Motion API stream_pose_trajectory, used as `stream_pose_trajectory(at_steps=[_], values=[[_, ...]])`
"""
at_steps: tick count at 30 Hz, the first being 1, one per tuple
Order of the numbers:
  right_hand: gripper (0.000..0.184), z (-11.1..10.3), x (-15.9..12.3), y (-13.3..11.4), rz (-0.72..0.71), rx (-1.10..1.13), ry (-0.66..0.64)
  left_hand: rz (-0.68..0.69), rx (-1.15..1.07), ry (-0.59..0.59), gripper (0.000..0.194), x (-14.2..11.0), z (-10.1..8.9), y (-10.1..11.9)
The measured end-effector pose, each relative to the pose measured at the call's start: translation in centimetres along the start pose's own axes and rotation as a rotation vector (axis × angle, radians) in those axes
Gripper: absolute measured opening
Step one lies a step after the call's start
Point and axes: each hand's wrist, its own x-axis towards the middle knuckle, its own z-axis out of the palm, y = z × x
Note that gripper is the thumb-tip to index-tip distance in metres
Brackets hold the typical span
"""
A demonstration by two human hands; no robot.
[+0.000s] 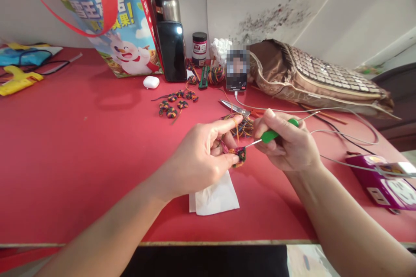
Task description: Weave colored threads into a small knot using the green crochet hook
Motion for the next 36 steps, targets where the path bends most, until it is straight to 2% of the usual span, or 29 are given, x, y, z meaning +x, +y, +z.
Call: stream_pose_trajectory(at_steps=[5, 8, 11, 15, 18, 20, 24, 27, 32, 36], values=[[0.053, 0.5, -0.6, -0.4, -0.140, -0.096, 0.069, 0.001, -0.014, 0.025, 0.079, 0.2, 0.2, -0.4], [0.048, 0.9, -1.3, -0.5, -0.226, -0.200, 0.130, 0.002, 0.060, 0.060, 0.077, 0.3, 0.2, -0.7], [0.040, 1.2, -2.0, -0.4, -0.416, -0.403, 0.179, 0.029, 0.154, 0.119, 0.073, 0.5, 0.2, -1.4], [0.037, 1.2, -2.4, 0.1, -0.714, -0.696, 0.112, 0.048, 0.179, 0.187, 0.072, 1.0, 0.2, -2.0], [0.033, 1.1, -2.5, 0.2, -0.868, -0.782, 0.115, 0.007, 0.048, 0.178, 0.068, 1.4, 0.1, -1.7], [0.027, 1.1, -2.5, 0.2, -0.909, -0.811, 0.106, -0.006, -0.101, 0.172, 0.064, 1.5, 0.0, -1.3], [0.006, 1.3, -2.5, 0.1, -0.987, -0.837, -0.005, -0.039, -0.397, 0.182, 0.059, 1.6, -0.5, -0.7], [0.016, 1.5, -2.2, 0.6, -1.047, -0.927, -0.067, -0.090, -0.559, 0.204, 0.051, 1.6, -0.9, -0.8], [0.034, 1.8, -1.5, 1.9, -1.254, -1.146, -0.093, -0.092, -0.686, 0.125, 0.042, 1.6, -0.8, -1.0], [0.032, 2.5, -1.1, 2.8, -1.348, -1.266, 0.010, -0.025, -0.692, 0.263, 0.055, 1.3, 0.0, -1.0]])
